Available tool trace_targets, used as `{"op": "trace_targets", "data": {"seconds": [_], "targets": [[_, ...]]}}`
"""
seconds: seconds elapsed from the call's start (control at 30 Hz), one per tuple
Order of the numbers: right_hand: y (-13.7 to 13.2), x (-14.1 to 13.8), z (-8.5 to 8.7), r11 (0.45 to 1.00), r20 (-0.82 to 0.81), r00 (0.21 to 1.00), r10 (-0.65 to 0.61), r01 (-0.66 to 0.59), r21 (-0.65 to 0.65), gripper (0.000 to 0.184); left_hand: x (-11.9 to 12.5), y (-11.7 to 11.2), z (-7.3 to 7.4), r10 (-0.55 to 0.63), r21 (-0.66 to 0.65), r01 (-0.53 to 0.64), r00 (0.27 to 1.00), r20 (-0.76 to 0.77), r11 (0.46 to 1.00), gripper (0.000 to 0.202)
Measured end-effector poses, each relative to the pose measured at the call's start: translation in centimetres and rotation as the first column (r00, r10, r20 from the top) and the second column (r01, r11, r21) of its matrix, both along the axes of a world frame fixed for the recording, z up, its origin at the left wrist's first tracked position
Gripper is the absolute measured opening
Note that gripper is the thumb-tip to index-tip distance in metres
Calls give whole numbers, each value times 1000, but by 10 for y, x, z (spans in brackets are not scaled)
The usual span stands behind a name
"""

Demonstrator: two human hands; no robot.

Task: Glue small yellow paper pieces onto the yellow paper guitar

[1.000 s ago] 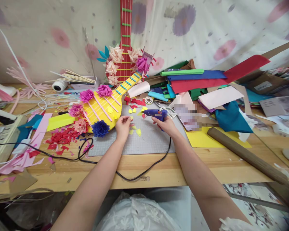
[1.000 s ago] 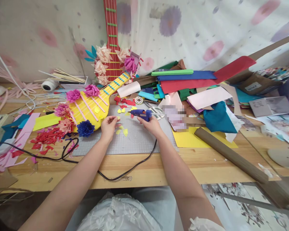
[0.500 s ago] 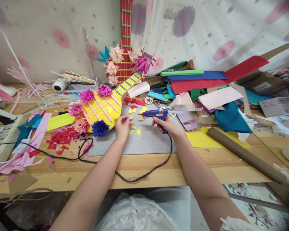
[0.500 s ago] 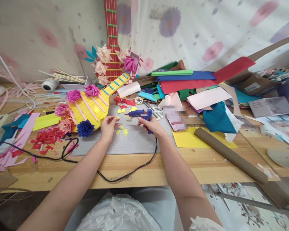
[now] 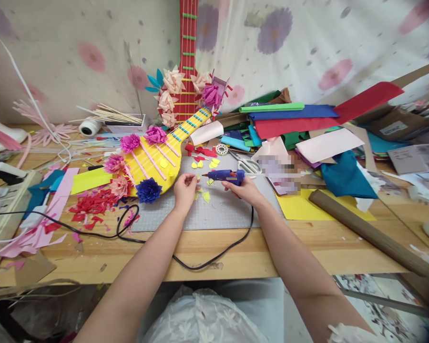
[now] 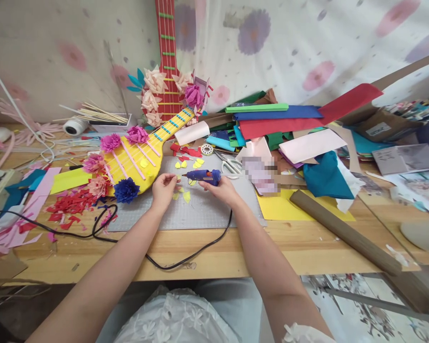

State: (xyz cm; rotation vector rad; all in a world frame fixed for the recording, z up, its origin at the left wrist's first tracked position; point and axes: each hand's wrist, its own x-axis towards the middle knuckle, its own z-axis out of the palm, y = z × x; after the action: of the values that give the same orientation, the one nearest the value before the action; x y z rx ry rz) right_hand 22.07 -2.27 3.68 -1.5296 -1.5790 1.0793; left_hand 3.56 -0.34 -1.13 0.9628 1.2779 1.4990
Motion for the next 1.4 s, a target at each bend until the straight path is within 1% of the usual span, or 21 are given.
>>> {"op": "trace_targets", "data": {"seconds": [0.1, 0.27, 0.37, 0.6, 0.83, 0.97, 1.23, 1.4], "targets": [[1, -2, -4, 999, 53, 998, 31, -33, 39, 37, -1, 1, -1, 4, -3, -4, 1000, 16, 1000, 10], [4, -1, -15, 997, 88, 996, 19, -26, 73, 39, 0, 1, 2, 2, -9, -2, 1000, 22, 1000, 8], [5, -2, -18, 996, 92, 995, 26, -33, 84, 41, 0, 0, 2, -1, -15, 1, 1000, 27, 1000, 7], [5, -3, -17, 989, 89, 995, 36, -48, 138, 41, -1, 0, 2, -8, -6, 8, 1000, 26, 1000, 9], [5, -4, -17, 990, 69, 998, 14, -23, 137, 37, -1, -1, 3, -17, -8, 18, 1000, 22, 1000, 11], [6, -4, -17, 991, 80, 996, 25, -35, 127, 36, 0, -1, 4, -25, -11, 25, 1000, 13, 1000, 11], [6, -3, -15, 996, 144, 990, 6, -20, 92, 38, -1, -1, 4, -23, -24, 23, 1000, 6, 999, 9], [5, -3, -16, 993, 120, 993, 21, -34, 110, 43, -1, -1, 4, -12, -30, 12, 1000, 17, 999, 10]]}}
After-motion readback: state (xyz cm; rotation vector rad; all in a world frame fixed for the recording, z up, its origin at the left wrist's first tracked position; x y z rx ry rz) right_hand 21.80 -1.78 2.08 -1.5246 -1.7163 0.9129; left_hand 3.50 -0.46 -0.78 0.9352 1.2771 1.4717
